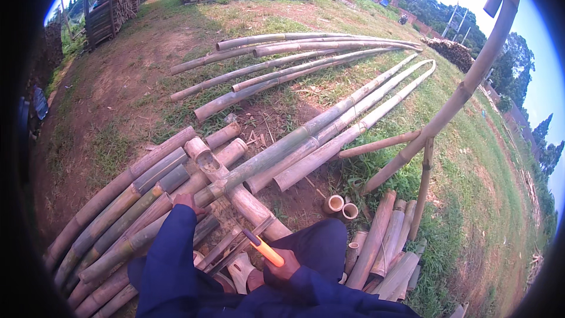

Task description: The person sits on the ground and uses a hand saw to cut bamboo poles into shorter sections. They repeatedly position a bamboo pole on a makeshift support, saw through it, and then move the cut pieces aside.

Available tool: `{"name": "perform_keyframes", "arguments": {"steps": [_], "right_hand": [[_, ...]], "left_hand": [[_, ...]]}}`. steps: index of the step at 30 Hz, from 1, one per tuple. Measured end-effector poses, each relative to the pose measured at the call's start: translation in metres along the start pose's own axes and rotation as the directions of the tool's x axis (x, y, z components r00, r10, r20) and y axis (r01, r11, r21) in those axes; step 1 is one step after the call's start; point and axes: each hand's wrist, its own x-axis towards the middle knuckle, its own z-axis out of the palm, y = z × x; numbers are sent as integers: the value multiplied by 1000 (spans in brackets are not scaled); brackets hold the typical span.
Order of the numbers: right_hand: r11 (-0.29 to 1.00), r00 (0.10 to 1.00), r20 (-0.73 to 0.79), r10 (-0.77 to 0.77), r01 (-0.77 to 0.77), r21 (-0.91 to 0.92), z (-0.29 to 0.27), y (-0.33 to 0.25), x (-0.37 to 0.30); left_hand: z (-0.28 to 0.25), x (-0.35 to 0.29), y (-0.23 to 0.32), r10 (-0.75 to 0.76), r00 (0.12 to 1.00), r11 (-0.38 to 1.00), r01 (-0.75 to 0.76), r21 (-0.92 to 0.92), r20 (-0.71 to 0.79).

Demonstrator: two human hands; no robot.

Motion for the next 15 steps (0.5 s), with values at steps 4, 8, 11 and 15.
{"name": "perform_keyframes", "arguments": {"steps": [4, 8, 11, 15], "right_hand": [[999, 998, 41, 43, -44, 18, 8, -8, -8], [998, 997, 42, 60, -62, 33, 20, -17, -17], [996, 996, 52, 69, -72, 47, 19, -19, -17], [995, 997, 38, 72, -75, 62, 12, -8, -15]], "left_hand": [[11, -7, -5, -23, 999, 999, 21, -37, -45], [12, -19, -3, -39, 987, 995, 24, -95, -159], [30, -23, -15, -67, 962, 995, 44, -92, -263], [26, -27, -5, -97, 980, 992, 81, -100, -173]]}}
